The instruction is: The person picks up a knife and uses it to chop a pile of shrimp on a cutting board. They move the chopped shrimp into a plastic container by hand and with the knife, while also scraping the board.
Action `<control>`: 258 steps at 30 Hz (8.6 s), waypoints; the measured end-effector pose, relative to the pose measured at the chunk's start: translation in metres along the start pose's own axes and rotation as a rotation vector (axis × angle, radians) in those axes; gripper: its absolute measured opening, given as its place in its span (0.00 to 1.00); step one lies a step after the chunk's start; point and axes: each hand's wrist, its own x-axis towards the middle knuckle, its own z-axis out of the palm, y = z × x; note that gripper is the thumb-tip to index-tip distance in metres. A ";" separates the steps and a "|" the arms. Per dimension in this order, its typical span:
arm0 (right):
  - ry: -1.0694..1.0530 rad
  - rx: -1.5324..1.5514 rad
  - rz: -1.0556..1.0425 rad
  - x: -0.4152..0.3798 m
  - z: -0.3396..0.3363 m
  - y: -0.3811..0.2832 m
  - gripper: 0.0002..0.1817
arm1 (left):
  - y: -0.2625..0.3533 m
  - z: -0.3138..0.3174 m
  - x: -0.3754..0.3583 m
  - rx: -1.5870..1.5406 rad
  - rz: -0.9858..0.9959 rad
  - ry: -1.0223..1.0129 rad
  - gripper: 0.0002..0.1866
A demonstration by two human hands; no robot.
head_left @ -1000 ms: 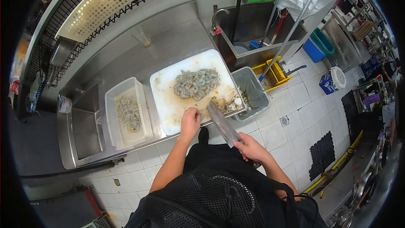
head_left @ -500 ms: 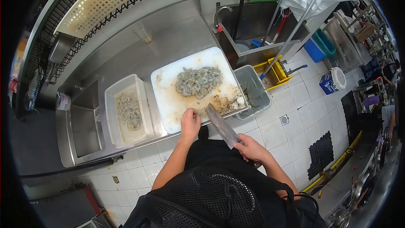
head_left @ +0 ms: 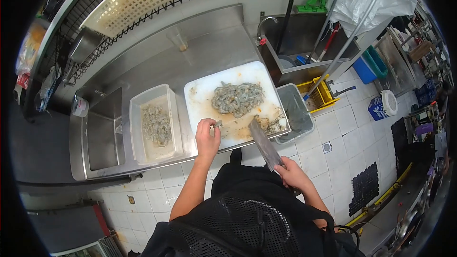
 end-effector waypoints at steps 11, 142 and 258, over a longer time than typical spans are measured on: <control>0.061 0.005 0.023 -0.021 -0.006 -0.010 0.13 | 0.029 0.068 -0.026 -0.157 -0.454 -0.491 0.12; -0.142 0.044 0.025 0.014 0.000 0.012 0.17 | 0.001 0.063 -0.015 -0.006 0.029 -0.464 0.07; -0.401 0.284 0.032 0.028 -0.023 0.065 0.15 | 0.021 0.052 -0.007 0.121 -0.442 -0.600 0.14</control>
